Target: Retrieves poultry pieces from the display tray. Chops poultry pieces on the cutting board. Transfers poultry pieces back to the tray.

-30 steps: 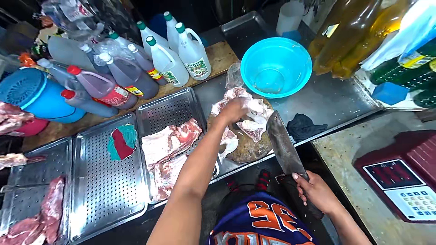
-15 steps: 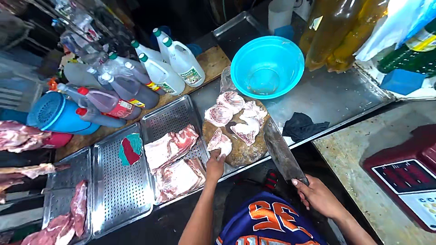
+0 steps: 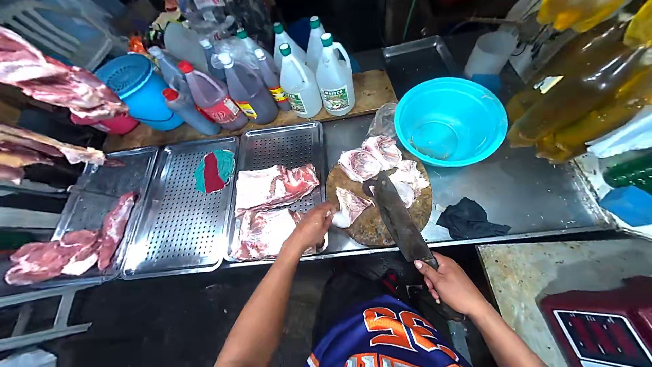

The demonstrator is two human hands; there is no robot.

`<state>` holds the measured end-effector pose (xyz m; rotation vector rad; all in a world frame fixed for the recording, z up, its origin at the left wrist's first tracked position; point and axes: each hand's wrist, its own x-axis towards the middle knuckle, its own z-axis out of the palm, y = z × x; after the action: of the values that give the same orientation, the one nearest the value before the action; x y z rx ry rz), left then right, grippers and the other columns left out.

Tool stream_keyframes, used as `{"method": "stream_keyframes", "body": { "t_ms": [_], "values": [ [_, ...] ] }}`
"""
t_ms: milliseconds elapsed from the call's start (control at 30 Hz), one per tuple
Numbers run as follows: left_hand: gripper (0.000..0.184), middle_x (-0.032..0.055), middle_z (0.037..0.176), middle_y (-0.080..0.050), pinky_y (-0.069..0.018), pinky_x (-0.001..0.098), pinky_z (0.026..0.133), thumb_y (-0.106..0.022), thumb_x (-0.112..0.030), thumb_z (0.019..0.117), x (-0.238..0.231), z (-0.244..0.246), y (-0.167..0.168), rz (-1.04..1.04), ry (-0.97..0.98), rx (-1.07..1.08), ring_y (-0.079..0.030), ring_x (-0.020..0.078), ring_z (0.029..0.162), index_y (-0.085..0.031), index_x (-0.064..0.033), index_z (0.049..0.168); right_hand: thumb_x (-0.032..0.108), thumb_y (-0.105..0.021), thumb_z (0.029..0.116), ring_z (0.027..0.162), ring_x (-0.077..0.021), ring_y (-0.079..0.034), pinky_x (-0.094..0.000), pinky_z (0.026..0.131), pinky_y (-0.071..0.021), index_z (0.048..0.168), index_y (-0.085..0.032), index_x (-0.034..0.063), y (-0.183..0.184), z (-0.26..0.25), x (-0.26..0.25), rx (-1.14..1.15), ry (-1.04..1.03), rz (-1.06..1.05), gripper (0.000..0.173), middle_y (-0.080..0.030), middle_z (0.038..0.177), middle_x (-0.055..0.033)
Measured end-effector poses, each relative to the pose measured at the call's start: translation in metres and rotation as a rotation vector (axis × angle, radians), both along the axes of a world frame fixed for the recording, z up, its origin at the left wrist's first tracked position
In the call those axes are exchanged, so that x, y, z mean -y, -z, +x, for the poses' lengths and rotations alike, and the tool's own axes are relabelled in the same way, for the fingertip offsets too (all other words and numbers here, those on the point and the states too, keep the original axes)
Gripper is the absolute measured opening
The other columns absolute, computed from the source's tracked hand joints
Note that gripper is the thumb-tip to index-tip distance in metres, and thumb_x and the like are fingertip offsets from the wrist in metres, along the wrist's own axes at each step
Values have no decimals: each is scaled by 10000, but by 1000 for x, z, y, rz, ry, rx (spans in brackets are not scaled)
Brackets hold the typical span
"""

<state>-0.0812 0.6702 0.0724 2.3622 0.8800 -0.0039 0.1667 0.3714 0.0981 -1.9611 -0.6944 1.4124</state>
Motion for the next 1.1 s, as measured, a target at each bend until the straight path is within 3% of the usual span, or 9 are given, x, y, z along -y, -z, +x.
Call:
{"method": "stream_keyframes", "body": {
  "t_ms": [133,300,500,633,767,900,967,1033,1100],
  "values": [
    [269,148,1095,-677,-558,524,887,-585,-209,990,-16,-4,10,50,-141,13,-673,297,957,-635,-70,1214,504,-560,1031,551,-194,-629,-408,563,-587,1152,-622,125,-7,-24,-36,137,-143,-46,402,-626,710,-52],
    [263,143,1184,-682,-544,519,973,-603,-193,960,-27,7,9,49,-124,-23,-669,303,1106,-663,-70,1185,513,-513,1047,840,-276,-681,-513,789,-568,1191,-612,81,-26,-57,-117,342,-303,-96,465,-665,913,-117],
    [215,117,1014,-702,-560,519,824,-610,-199,925,-30,2,27,-17,-252,46,-685,288,902,-678,-70,1083,513,-499,1051,1008,-340,-697,-556,897,-557,1238,-609,40,16,-74,-156,479,-360,-209,520,-696,1033,-176],
    [211,111,884,-679,-552,513,752,-642,-201,903,-33,0,39,-134,-383,128,-662,275,804,-662,-75,1071,501,-507,1052,932,-307,-698,-519,857,-567,1198,-617,63,20,-82,-141,512,-249,-210,474,-688,957,-146],
    [233,99,955,-691,-568,468,797,-632,-170,898,-37,8,38,-137,-357,208,-672,239,857,-671,-84,1110,481,-507,1054,815,-276,-682,-505,771,-570,1188,-625,73,-21,-79,-159,559,-171,-110,446,-667,870,-115],
    [249,115,958,-691,-572,461,773,-614,-150,904,-39,5,41,-141,-312,236,-664,243,813,-672,-63,1129,436,-552,1036,547,-121,-613,-353,541,-566,1054,-638,101,-91,-92,-190,572,110,420,346,-610,666,12],
    [243,119,948,-689,-572,454,757,-617,-140,908,-40,4,44,-135,-304,253,-659,240,790,-666,-53,1130,382,-580,1026,550,-62,-637,-289,514,-594,1047,-630,99,-110,-105,-204,577,244,741,289,-637,675,56],
    [237,116,945,-693,-577,441,751,-621,-139,912,-40,3,45,-119,-296,266,-664,231,785,-666,-47,1126,393,-585,1030,574,-79,-654,-311,528,-610,1041,-618,46,-90,-120,-207,639,299,843,349,-650,695,27],
    [243,116,939,-686,-572,445,751,-626,-153,913,-41,2,44,-155,-314,243,-660,233,783,-663,-55,1131,418,-558,1026,605,-168,-673,-375,583,-600,1047,-656,-8,-29,-131,-191,814,175,496,437,-665,700,-55]
  ]
}}
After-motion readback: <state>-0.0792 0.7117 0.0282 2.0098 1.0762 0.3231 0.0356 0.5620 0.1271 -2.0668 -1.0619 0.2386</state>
